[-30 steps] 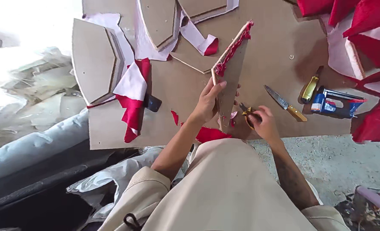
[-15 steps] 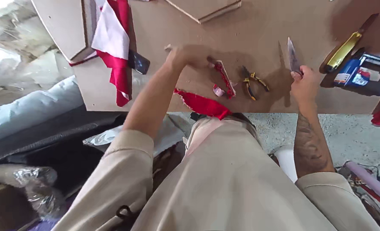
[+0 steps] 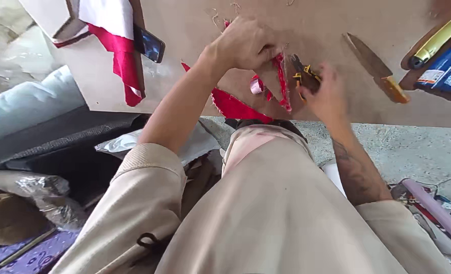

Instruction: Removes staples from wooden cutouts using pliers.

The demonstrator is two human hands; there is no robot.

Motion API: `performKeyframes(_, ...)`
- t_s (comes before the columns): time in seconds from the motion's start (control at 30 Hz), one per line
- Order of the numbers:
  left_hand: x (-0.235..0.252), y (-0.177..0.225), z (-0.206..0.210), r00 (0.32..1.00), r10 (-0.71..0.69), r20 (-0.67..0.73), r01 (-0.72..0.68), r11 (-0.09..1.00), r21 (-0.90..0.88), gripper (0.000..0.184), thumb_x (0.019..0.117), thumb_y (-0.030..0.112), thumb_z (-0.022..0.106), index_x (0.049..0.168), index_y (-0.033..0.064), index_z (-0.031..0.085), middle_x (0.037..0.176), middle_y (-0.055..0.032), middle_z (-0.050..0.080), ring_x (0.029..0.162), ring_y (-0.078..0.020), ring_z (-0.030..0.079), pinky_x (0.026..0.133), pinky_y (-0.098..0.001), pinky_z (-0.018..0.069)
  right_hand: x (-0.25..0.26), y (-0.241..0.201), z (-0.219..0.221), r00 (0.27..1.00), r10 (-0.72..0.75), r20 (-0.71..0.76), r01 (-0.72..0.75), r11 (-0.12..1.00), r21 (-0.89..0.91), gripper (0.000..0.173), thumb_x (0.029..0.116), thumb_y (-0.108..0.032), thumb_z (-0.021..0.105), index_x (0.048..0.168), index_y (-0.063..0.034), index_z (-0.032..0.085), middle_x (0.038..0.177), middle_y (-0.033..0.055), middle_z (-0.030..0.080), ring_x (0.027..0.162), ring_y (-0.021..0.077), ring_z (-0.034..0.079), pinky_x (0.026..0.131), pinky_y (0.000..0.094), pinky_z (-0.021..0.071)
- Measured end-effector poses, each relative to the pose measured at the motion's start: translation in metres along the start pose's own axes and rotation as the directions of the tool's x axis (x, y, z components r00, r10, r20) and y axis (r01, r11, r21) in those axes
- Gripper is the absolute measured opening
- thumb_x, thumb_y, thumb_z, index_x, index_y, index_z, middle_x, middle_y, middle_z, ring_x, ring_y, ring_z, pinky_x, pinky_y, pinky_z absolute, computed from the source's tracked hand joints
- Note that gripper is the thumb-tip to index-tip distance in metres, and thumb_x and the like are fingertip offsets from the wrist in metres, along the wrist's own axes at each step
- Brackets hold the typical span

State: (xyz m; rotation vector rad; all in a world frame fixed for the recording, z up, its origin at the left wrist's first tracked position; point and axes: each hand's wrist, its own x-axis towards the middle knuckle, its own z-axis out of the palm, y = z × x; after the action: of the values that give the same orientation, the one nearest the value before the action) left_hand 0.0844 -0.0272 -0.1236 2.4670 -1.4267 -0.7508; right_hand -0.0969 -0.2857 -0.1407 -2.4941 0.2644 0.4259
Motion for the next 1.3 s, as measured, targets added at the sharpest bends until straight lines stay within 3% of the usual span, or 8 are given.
performKeyframes(0.13, -0.016, -0.007, 0.012, 0.972, -0.204, -0.121, 0.213, 0.975, 0.068, 0.054, 0.1024, 0.053, 0.038, 0.14, 0.0214, 0.061, 0.152, -0.0148, 0.049, 0.145, -0.0426, 0.036, 0.117, -0.0745, 0.0142, 0.025, -0.031, 0.025, 0.974, 0.19, 0.121, -0.18, 0.98, -0.087, 0.06, 0.091, -0.036, 0.076, 0.134, -0.0017, 0.054, 0.105, 0.0259, 0.069, 0.1, 0.0461, 0.069, 0.082, 0.0646, 0.0556)
performKeyframes(0.23, -0.047, 0.024, 0.025, 0.53, -0.715, -0.457, 0.636, 0.691, -0.344, 0.06, 0.1031, 0.054, 0.046, 0.146, 0.0125, 0.056, 0.151, -0.0189, 0.049, 0.144, -0.0395, 0.04, 0.118, -0.0647, 0.0237, 0.004, -0.02, 0.022, 0.997, 0.072, 0.039, -0.072, 0.997, -0.006, 0.05, 0.0987, -0.047, 0.066, 0.099, 0.003, 0.066, 0.095, 0.0241, 0.065, 0.088, 0.0413, 0.067, 0.075, 0.0598, 0.0553)
performKeyframes(0.3, -0.048, 0.042, 0.04, 0.241, -0.927, -0.288, 0.688, 0.372, -0.623, 0.092, 0.0935, 0.073, 0.049, 0.154, 0.0042, 0.042, 0.156, -0.0269, 0.04, 0.145, -0.0456, 0.035, 0.116, -0.0685, 0.0253, 0.001, -0.002, 0.022, 0.999, 0.002, -0.033, 0.004, 0.986, 0.166, 0.048, 0.1, -0.045, 0.065, 0.098, 0.0022, 0.072, 0.112, 0.0207, 0.066, 0.098, 0.0344, 0.066, 0.086, 0.0551, 0.0557)
performKeyframes(0.4, -0.028, 0.049, 0.08, 0.154, -0.981, -0.118, 0.686, 0.192, -0.702, 0.113, 0.0699, 0.088, 0.064, 0.147, 0.0072, 0.05, 0.153, -0.0227, 0.042, 0.141, -0.0447, 0.039, 0.11, -0.0695, 0.0342, -0.023, 0.012, 0.016, 0.998, -0.057, 0.032, 0.02, 0.736, 0.677, 0.03, 0.1037, -0.035, 0.06, 0.111, -0.0072, 0.07, 0.111, 0.0065, 0.071, 0.09, 0.0165, 0.068, 0.075, 0.038, 0.0575)
performKeyframes(0.5, -0.002, 0.042, 0.087, 0.201, -0.972, -0.124, 0.593, 0.221, -0.775, 0.089, 0.0644, 0.071, 0.08, 0.126, 0.0085, 0.066, 0.146, -0.0142, 0.05, 0.134, -0.0352, 0.046, 0.107, -0.059, 0.0406, -0.045, 0.003, -0.004, 0.94, -0.305, 0.154, -0.029, 0.377, 0.926, 0.03, 0.1038, -0.028, 0.056, 0.116, -0.0044, 0.07, 0.141, 0.0154, 0.063, 0.126, 0.0317, 0.062, 0.101, 0.0486, 0.0547)
performKeyframes(0.73, -0.013, 0.058, 0.02, 0.664, -0.666, -0.34, -0.457, -0.001, -0.89, 0.047, 0.1062, 0.013, 0.052, 0.143, -0.0025, 0.027, 0.112, -0.0257, 0.069, 0.098, -0.0402, 0.072, 0.082, -0.0547, 0.0633, -0.088, -0.04, -0.034, 0.882, -0.436, 0.176, 0.009, 0.389, 0.921, 0.031, 0.1067, -0.02, 0.053, 0.117, 0.0053, 0.068, 0.125, 0.0196, 0.069, 0.116, 0.0334, 0.068, 0.102, 0.0495, 0.0571)
performKeyframes(1.17, -0.05, 0.12, -0.073, 0.933, -0.284, -0.222, -0.265, -0.122, -0.957, 0.043, 0.1075, 0.012, 0.048, 0.146, 0.0029, 0.032, 0.107, -0.0207, 0.068, 0.094, -0.0339, 0.072, 0.081, -0.0496, 0.0647, -0.112, -0.069, -0.071, 0.826, -0.436, 0.358, -0.193, 0.378, 0.906, 0.029, 0.1074, -0.023, 0.054, 0.11, 0.0031, 0.068, 0.107, 0.013, 0.074, 0.093, 0.0241, 0.074, 0.083, 0.0408, 0.0646)
performKeyframes(1.3, -0.053, 0.126, -0.079, 0.913, -0.38, -0.148, -0.215, -0.14, -0.967, 0.041, 0.1085, 0.015, 0.048, 0.146, 0.0049, 0.036, 0.11, -0.0167, 0.068, 0.094, -0.0281, 0.073, 0.08, -0.0438, 0.0653, -0.129, -0.094, -0.062, 0.947, -0.29, 0.139, 0.13, 0.74, 0.66, 0.028, 0.1077, -0.03, 0.054, 0.101, -0.0051, 0.065, 0.08, 0.0012, 0.063, 0.06, 0.0073, 0.057, 0.05, 0.0225, 0.0495)
